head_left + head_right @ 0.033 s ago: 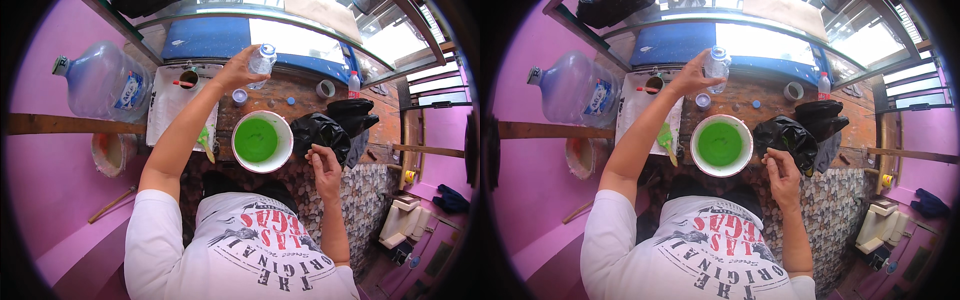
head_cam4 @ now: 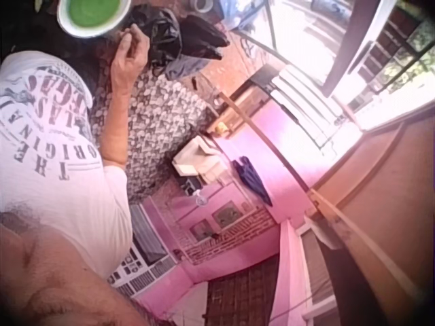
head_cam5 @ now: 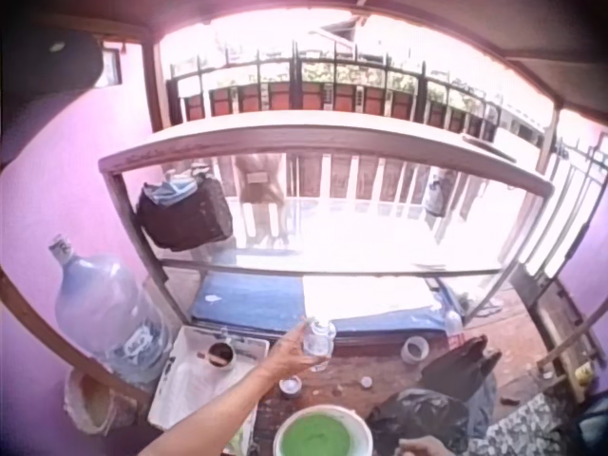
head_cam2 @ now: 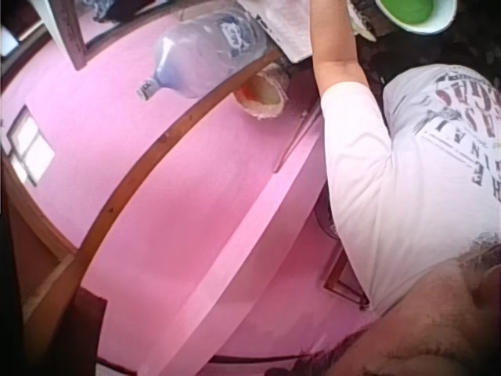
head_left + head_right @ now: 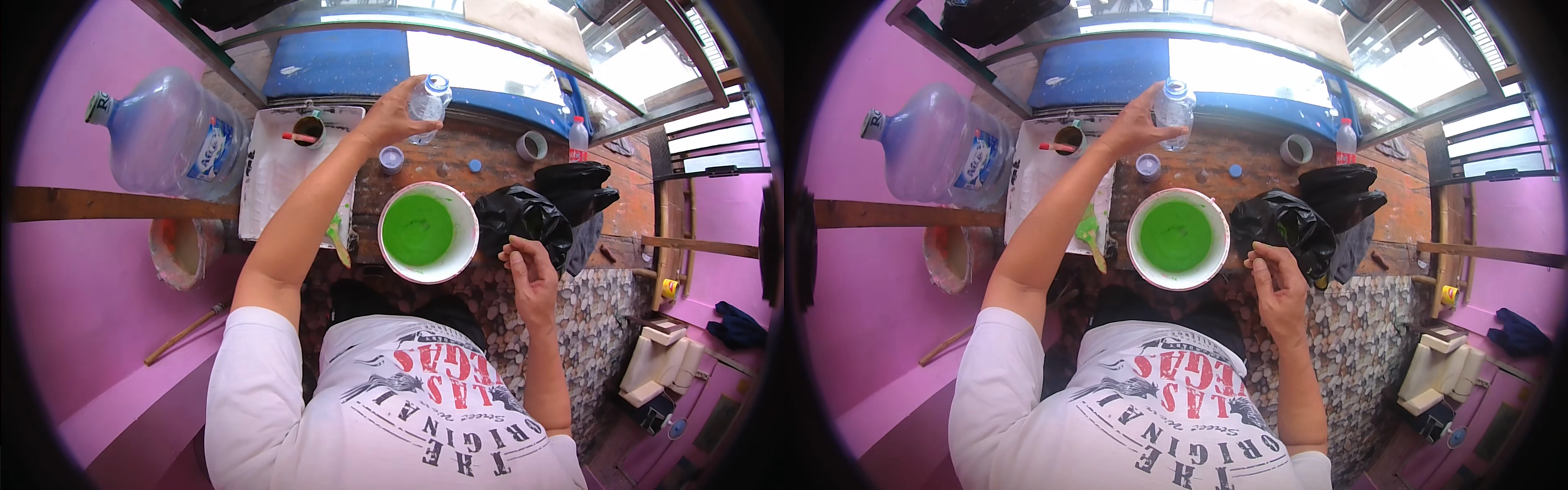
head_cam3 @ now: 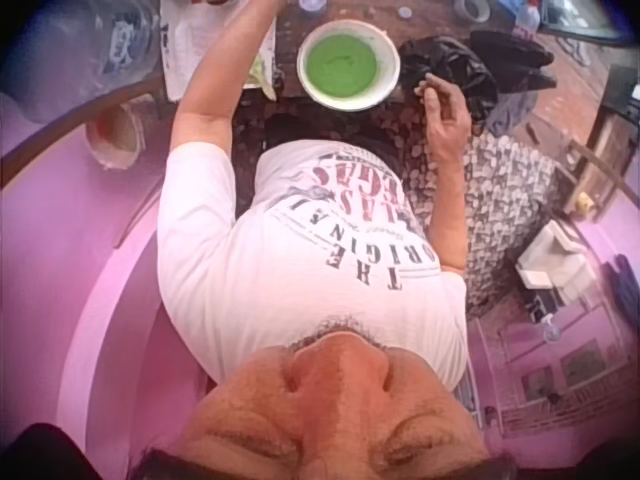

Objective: The person mixes green liquid paint in a white bucket by stirring it with a brush, adds water from a plastic bottle, and then continues stirring.

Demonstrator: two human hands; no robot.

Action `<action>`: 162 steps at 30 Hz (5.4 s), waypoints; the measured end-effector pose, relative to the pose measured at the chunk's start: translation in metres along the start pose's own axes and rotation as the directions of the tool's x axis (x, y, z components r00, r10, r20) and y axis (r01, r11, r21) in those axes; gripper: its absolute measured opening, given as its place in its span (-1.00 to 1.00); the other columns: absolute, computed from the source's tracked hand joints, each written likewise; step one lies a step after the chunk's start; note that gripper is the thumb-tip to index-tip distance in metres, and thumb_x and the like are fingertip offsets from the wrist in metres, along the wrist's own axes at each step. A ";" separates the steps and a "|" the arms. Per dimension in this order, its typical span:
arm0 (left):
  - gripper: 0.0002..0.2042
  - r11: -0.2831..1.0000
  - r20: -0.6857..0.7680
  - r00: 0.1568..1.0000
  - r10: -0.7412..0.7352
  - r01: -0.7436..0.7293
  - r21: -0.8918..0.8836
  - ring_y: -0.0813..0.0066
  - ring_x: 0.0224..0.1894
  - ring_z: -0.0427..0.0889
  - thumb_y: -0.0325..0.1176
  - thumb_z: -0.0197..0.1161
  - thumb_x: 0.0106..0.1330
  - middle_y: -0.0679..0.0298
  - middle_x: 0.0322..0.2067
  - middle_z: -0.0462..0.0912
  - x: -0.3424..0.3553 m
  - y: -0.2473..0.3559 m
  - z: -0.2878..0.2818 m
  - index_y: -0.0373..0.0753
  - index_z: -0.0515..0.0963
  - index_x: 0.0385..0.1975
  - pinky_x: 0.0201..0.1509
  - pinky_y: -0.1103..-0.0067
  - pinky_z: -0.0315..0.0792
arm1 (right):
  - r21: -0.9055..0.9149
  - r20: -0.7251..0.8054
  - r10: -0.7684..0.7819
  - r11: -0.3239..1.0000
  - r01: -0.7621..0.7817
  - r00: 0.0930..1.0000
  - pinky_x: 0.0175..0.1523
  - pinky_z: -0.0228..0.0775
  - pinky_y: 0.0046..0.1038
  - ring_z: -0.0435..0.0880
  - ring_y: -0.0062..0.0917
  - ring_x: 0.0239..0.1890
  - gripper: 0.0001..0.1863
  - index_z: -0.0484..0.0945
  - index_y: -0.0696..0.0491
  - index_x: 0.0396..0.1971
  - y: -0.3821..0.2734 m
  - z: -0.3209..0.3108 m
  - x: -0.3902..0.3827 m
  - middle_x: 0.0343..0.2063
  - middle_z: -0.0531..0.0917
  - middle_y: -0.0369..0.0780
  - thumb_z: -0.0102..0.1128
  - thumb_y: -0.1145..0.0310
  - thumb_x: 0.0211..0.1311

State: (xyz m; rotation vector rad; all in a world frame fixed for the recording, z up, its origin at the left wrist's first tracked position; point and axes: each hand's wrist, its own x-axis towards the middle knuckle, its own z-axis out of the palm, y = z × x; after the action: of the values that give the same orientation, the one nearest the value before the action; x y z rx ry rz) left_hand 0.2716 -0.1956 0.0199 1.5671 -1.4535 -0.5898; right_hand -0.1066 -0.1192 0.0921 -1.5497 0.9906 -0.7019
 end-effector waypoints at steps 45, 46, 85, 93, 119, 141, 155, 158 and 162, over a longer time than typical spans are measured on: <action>-0.70 0.974 -0.222 0.949 -0.226 0.219 -0.056 0.53 -0.13 0.60 -0.48 0.28 0.49 0.27 -0.14 0.62 -0.161 0.084 0.021 -0.33 0.55 0.17 0.03 0.56 0.50 | -0.442 -0.675 -0.109 0.852 -0.281 0.730 -0.01 0.60 -0.32 0.67 -0.27 0.05 -0.47 0.48 0.16 0.19 0.159 -0.122 -0.013 0.19 0.53 -0.03 0.40 0.20 0.37; -0.71 0.983 -0.209 0.961 -0.181 0.184 -0.008 0.53 -0.17 0.59 -0.49 0.30 0.47 0.28 -0.17 0.61 -0.156 0.103 0.031 -0.32 0.57 0.14 -0.01 0.56 0.50 | -0.465 -0.676 -0.148 0.846 -0.261 0.722 0.00 0.60 -0.29 0.67 -0.24 0.08 -0.43 0.46 0.16 0.23 0.162 -0.123 -0.004 0.21 0.53 -0.01 0.41 0.18 0.36; -0.84 0.902 0.044 0.953 -0.301 0.299 -0.311 0.09 0.14 0.71 -0.43 0.31 0.42 -0.30 0.23 0.57 -0.143 0.166 0.189 -0.36 0.48 -0.24 0.11 0.37 0.53 | -0.433 -0.035 0.088 0.896 -0.094 0.996 0.00 0.59 -0.18 0.74 -0.05 -0.14 -0.83 0.61 0.21 -0.14 0.089 -0.080 0.031 -0.19 0.70 0.03 0.14 0.43 0.46; -0.85 0.916 0.096 0.955 -0.282 0.298 -0.270 0.31 0.11 0.67 -0.41 0.28 0.46 -0.24 0.36 0.46 -0.139 0.172 0.183 -0.33 0.46 -0.22 0.18 0.42 0.50 | -0.899 -0.127 0.276 0.375 -0.228 0.953 -0.03 0.66 -0.10 0.79 -0.03 -0.16 -0.81 0.71 0.18 -0.35 0.162 -0.102 0.053 -0.27 0.76 0.04 0.37 0.34 0.15; -0.72 0.920 0.034 0.995 -0.093 0.099 -0.379 0.01 0.35 0.52 -0.35 0.22 0.51 0.03 0.37 0.48 -0.132 0.154 0.160 -0.33 0.59 0.10 0.34 0.33 0.44 | -0.809 -0.121 -0.239 0.586 0.043 0.963 0.01 0.55 -0.15 0.69 -0.01 -0.11 -0.72 0.60 0.14 -0.06 0.033 -0.097 0.044 -0.13 0.67 -0.02 0.21 0.38 0.26; -0.68 0.923 -0.119 0.918 -0.378 0.364 -0.123 0.27 -0.34 0.65 -0.30 0.28 0.49 0.10 -0.30 0.63 -0.224 0.055 0.011 -0.38 0.65 0.09 -0.18 0.41 0.53 | -0.710 0.377 -0.105 0.605 0.360 0.920 -0.08 0.57 -0.09 0.72 -0.03 -0.19 -0.71 0.48 0.18 0.08 -0.059 0.049 0.009 -0.14 0.66 0.00 0.14 0.40 0.46; -0.60 0.822 -0.009 0.866 -0.500 0.471 -0.321 0.55 -0.35 0.68 -0.27 0.31 0.51 0.24 -0.26 0.57 -0.236 0.037 0.024 -0.30 0.59 0.25 -0.38 0.56 0.59 | -0.668 0.668 0.110 0.524 0.528 0.736 -0.21 0.58 -0.01 0.75 0.00 -0.27 -0.73 0.45 0.16 -0.14 0.023 0.107 0.043 -0.30 0.72 0.04 0.24 0.29 0.36; -0.61 0.839 -0.029 0.880 -0.474 0.441 -0.317 0.54 -0.33 0.73 -0.29 0.27 0.54 0.24 -0.20 0.55 -0.238 0.032 0.031 -0.30 0.56 0.28 -0.41 0.59 0.66 | -0.672 0.668 0.088 0.497 0.548 0.739 -0.19 0.58 -0.01 0.75 -0.01 -0.28 -0.75 0.49 0.16 -0.19 0.024 0.111 0.053 -0.34 0.74 0.04 0.26 0.29 0.34; -0.61 0.842 -0.033 0.884 -0.466 0.431 -0.326 0.50 -0.27 0.76 -0.32 0.25 0.54 0.21 -0.16 0.55 -0.239 0.027 0.036 -0.31 0.54 0.29 -0.29 0.57 0.73 | -0.705 0.624 0.011 0.440 0.556 0.782 -0.19 0.58 -0.02 0.75 0.01 -0.32 -0.79 0.51 0.16 -0.25 0.022 0.106 0.057 -0.37 0.74 0.03 0.26 0.32 0.32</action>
State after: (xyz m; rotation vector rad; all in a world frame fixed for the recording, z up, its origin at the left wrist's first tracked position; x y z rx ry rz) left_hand 0.1801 0.0242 -0.0278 1.6589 -0.8503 -0.9393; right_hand 0.0057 -0.1195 0.0443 -2.7018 0.6084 0.1799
